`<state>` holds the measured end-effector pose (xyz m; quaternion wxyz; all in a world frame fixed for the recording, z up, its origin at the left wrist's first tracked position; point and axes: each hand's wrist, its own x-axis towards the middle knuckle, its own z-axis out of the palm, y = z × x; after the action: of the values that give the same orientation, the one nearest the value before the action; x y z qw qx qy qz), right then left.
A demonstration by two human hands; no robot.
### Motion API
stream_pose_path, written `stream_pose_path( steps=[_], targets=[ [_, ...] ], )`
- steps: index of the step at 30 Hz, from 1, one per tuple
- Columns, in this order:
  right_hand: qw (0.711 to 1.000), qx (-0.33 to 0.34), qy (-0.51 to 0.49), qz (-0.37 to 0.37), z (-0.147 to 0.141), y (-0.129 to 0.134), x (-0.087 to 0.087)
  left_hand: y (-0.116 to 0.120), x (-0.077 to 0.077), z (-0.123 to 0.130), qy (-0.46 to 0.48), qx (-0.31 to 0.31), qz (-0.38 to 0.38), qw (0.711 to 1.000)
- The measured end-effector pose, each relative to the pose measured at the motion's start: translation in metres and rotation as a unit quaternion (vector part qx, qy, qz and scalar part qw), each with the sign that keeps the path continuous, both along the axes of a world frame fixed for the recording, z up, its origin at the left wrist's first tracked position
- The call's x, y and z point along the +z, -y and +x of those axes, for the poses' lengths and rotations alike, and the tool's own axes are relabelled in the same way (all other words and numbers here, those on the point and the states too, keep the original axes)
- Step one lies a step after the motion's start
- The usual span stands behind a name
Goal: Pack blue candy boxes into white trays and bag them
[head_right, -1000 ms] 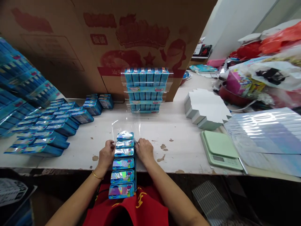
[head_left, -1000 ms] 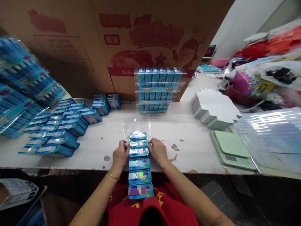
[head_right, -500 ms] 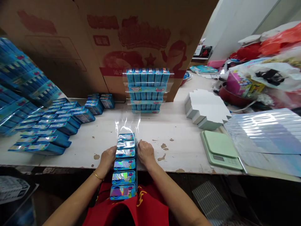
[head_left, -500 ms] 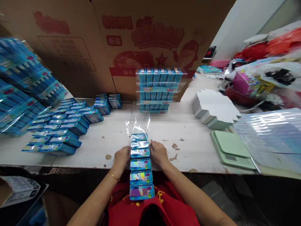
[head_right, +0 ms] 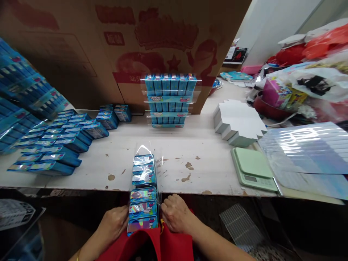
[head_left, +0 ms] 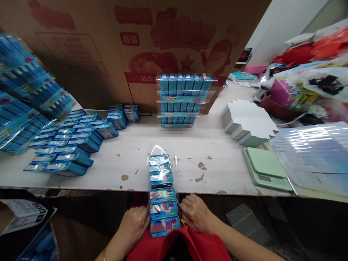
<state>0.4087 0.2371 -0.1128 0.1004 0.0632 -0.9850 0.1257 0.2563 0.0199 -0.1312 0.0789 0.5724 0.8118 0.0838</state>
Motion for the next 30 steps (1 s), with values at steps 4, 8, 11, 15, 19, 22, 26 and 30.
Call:
stream_pose_path(
  steps=[4,8,11,15,19,22,26,30],
  targets=[
    [0.991,-0.122,-0.058,0.019,-0.014,0.003,0.005,-0.014,0.010,-0.007,-0.031,0.079,0.076,0.994],
    [0.974,-0.170,-0.137,0.063,-0.033,0.002,0.014,-0.031,0.019,-0.020,-0.077,0.142,0.188,0.969],
    [0.964,-0.158,-0.193,0.090,-0.040,-0.001,0.019,-0.038,0.020,-0.026,-0.097,0.117,0.247,0.957],
    [0.959,-0.179,-0.210,0.062,-0.053,-0.005,0.029,-0.048,0.024,-0.034,-0.119,0.130,0.312,0.934],
    [0.958,-0.186,-0.216,0.003,-0.066,-0.007,0.038,-0.058,0.031,-0.045,-0.117,0.128,0.342,0.924],
    [0.964,-0.133,-0.231,-0.009,-0.062,-0.010,0.035,-0.053,0.028,-0.047,-0.116,0.124,0.332,0.928],
    [0.967,-0.128,-0.193,-0.102,-0.035,-0.005,0.016,-0.038,0.008,-0.037,-0.046,0.191,0.306,0.931],
    [0.956,-0.027,-0.022,-0.292,-0.019,0.018,-0.001,-0.035,-0.001,-0.027,0.069,0.271,0.151,0.948]
  ],
)
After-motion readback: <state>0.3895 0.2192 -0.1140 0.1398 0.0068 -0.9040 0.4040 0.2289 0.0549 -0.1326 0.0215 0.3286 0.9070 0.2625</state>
